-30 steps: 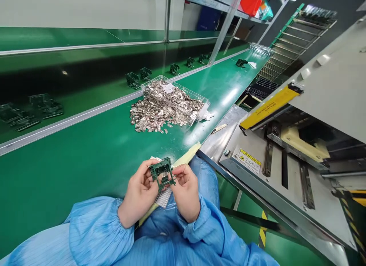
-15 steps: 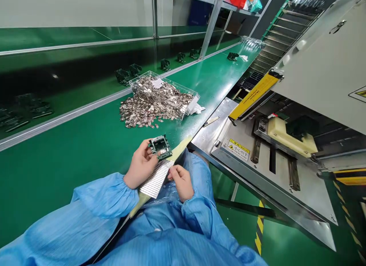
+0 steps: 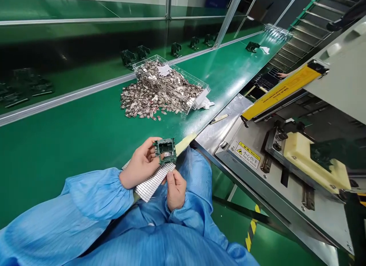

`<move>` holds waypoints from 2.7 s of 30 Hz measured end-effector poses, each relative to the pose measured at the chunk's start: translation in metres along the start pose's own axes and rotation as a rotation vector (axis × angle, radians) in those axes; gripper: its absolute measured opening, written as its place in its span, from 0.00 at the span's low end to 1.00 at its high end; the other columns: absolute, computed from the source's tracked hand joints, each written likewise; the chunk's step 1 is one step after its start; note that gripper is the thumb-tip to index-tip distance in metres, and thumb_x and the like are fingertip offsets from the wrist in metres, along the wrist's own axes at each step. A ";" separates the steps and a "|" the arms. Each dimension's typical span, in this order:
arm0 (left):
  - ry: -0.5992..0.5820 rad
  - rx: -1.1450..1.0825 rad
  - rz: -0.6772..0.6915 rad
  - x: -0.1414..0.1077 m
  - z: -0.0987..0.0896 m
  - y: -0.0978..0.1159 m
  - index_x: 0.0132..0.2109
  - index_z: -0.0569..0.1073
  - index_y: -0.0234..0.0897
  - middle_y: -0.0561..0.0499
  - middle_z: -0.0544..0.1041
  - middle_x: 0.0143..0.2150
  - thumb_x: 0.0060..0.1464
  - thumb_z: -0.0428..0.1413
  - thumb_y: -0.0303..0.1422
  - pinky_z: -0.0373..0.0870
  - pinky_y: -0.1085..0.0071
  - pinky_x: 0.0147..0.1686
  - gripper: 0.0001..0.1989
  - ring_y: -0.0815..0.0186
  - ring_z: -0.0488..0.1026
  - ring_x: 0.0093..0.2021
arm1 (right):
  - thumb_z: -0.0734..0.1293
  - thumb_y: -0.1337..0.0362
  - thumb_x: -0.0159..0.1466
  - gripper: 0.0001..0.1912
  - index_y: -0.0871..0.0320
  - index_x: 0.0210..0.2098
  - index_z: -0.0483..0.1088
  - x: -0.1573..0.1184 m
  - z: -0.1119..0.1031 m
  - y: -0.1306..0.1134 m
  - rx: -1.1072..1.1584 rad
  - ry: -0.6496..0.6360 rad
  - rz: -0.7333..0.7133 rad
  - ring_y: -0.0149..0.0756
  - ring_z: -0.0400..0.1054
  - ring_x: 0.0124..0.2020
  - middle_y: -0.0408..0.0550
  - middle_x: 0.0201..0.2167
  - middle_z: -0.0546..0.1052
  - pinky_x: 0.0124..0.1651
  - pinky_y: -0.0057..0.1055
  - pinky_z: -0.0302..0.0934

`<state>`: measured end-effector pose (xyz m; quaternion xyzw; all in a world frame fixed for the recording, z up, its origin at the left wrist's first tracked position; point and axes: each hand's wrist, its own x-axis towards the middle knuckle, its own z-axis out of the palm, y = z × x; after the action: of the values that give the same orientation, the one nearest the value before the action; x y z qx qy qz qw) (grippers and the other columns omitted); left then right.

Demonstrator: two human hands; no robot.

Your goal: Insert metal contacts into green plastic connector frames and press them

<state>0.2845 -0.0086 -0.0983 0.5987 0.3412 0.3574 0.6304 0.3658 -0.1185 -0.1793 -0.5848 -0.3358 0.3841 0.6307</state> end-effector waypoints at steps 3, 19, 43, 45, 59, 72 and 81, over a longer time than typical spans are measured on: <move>0.006 0.014 0.003 0.002 0.000 -0.003 0.45 0.67 0.36 0.52 0.73 0.33 0.45 0.63 0.33 0.69 0.77 0.30 0.21 0.69 0.71 0.32 | 0.53 0.51 0.69 0.22 0.55 0.23 0.59 0.003 0.000 0.006 -0.150 0.024 -0.083 0.34 0.60 0.25 0.44 0.22 0.64 0.31 0.31 0.56; 0.027 0.002 0.037 0.007 -0.005 -0.004 0.47 0.65 0.35 0.50 0.74 0.37 0.47 0.62 0.40 0.74 0.72 0.38 0.22 0.66 0.74 0.38 | 0.68 0.70 0.56 0.07 0.57 0.22 0.75 0.029 -0.058 0.001 -0.661 -0.293 0.082 0.35 0.67 0.21 0.46 0.20 0.75 0.29 0.28 0.59; -0.047 -0.144 0.137 -0.006 -0.010 -0.015 0.54 0.61 0.38 0.45 0.71 0.51 0.59 0.52 0.31 0.69 0.72 0.49 0.16 0.65 0.72 0.50 | 0.68 0.64 0.58 0.07 0.58 0.26 0.69 0.054 0.031 -0.082 -0.253 0.232 -0.268 0.40 0.65 0.45 0.51 0.43 0.67 0.44 0.34 0.61; -0.059 -0.143 0.141 -0.005 -0.010 -0.016 0.54 0.61 0.38 0.44 0.71 0.51 0.59 0.51 0.31 0.69 0.72 0.50 0.16 0.65 0.71 0.51 | 0.69 0.64 0.57 0.08 0.58 0.25 0.67 0.057 0.033 -0.077 -0.152 0.230 -0.213 0.41 0.65 0.46 0.52 0.44 0.68 0.46 0.35 0.61; -0.347 0.171 0.056 -0.009 -0.017 0.042 0.56 0.62 0.38 0.46 0.75 0.44 0.57 0.54 0.37 0.72 0.69 0.41 0.21 0.61 0.74 0.43 | 0.76 0.57 0.54 0.40 0.50 0.62 0.58 0.035 -0.052 -0.123 -0.235 -0.234 -0.430 0.45 0.61 0.56 0.51 0.60 0.64 0.49 0.36 0.61; -0.790 0.375 0.656 0.072 0.266 0.103 0.58 0.67 0.35 0.39 0.68 0.59 0.47 0.62 0.40 0.59 0.54 0.60 0.32 0.49 0.64 0.60 | 0.77 0.57 0.50 0.29 0.55 0.49 0.67 -0.093 -0.295 -0.159 -0.116 1.104 -0.670 0.47 0.66 0.51 0.54 0.50 0.71 0.54 0.45 0.62; -0.744 0.277 0.448 0.088 0.293 0.118 0.63 0.59 0.31 0.40 0.73 0.47 0.41 0.65 0.42 0.70 0.57 0.50 0.44 0.55 0.72 0.46 | 0.75 0.56 0.50 0.30 0.59 0.48 0.66 -0.040 -0.328 -0.193 -0.349 0.963 -0.642 0.44 0.67 0.48 0.56 0.46 0.73 0.47 0.39 0.65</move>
<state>0.5759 -0.0788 0.0344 0.8242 -0.0017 0.1964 0.5312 0.6509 -0.3148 -0.0155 -0.6572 -0.2305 -0.1943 0.6909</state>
